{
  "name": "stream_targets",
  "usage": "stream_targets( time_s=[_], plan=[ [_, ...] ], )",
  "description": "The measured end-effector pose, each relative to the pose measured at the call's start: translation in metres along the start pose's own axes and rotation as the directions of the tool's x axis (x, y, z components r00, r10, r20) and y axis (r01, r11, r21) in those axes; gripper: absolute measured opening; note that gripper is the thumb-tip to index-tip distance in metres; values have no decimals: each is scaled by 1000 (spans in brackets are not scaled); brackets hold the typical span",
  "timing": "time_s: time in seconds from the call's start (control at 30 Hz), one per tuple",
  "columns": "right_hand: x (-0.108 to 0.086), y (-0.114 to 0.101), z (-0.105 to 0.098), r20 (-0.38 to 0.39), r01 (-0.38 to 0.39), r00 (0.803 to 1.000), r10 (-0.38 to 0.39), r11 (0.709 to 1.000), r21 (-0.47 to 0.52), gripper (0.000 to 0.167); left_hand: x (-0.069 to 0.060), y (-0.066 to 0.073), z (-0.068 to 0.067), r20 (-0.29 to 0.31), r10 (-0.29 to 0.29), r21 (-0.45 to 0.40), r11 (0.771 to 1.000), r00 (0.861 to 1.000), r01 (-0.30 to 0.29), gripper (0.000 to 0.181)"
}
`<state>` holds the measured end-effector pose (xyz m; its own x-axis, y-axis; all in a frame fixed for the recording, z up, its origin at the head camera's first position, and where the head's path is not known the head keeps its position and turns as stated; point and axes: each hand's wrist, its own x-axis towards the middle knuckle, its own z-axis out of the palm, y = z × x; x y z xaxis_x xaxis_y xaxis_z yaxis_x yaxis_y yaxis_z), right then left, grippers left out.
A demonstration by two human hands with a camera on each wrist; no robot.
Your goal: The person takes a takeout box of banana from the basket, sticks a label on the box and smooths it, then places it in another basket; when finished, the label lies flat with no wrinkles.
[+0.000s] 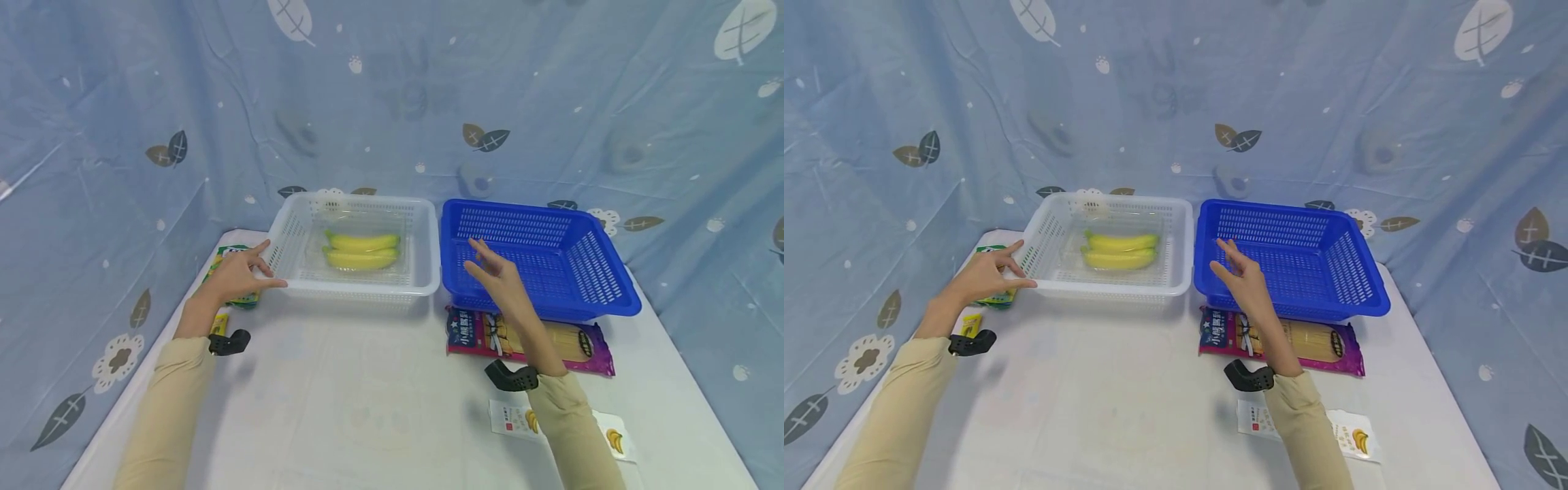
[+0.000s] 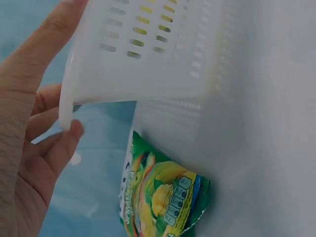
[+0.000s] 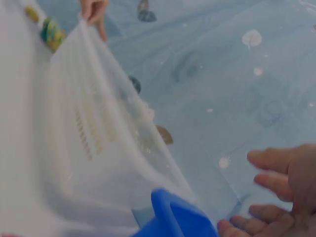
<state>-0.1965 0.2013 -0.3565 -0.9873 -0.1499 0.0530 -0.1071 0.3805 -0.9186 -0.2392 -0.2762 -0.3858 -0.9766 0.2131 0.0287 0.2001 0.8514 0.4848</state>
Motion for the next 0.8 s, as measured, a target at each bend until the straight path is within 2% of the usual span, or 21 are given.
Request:
stream_targets(
  time_s=[0.13, 0.27, 0.37, 0.57, 0.8],
  plan=[
    [5, -5, 3, -1, -86, 996, 87, 989, 119, 55, 1, -3, 1, 3, 11, 5, 1000, 1000, -11, 46],
    [13, -8, 7, 17, -134, 991, 133, 977, 164, 54, 3, -2, 2, 9, 47, 57, 997, 999, -48, 43],
    [21, -8, 9, 57, -178, 984, 170, 966, 189, 53, 5, 0, 2, 13, 46, 86, 995, 999, -47, 40],
    [43, -7, 14, 168, -279, 956, 241, 924, 263, 54, 7, 5, 1, 32, 0, 113, 994, 999, -3, 39],
    [61, -10, 19, 240, -342, 932, 273, 883, 322, 55, 9, 9, 0, 61, -65, 102, 993, 996, 59, 39]
  ],
)
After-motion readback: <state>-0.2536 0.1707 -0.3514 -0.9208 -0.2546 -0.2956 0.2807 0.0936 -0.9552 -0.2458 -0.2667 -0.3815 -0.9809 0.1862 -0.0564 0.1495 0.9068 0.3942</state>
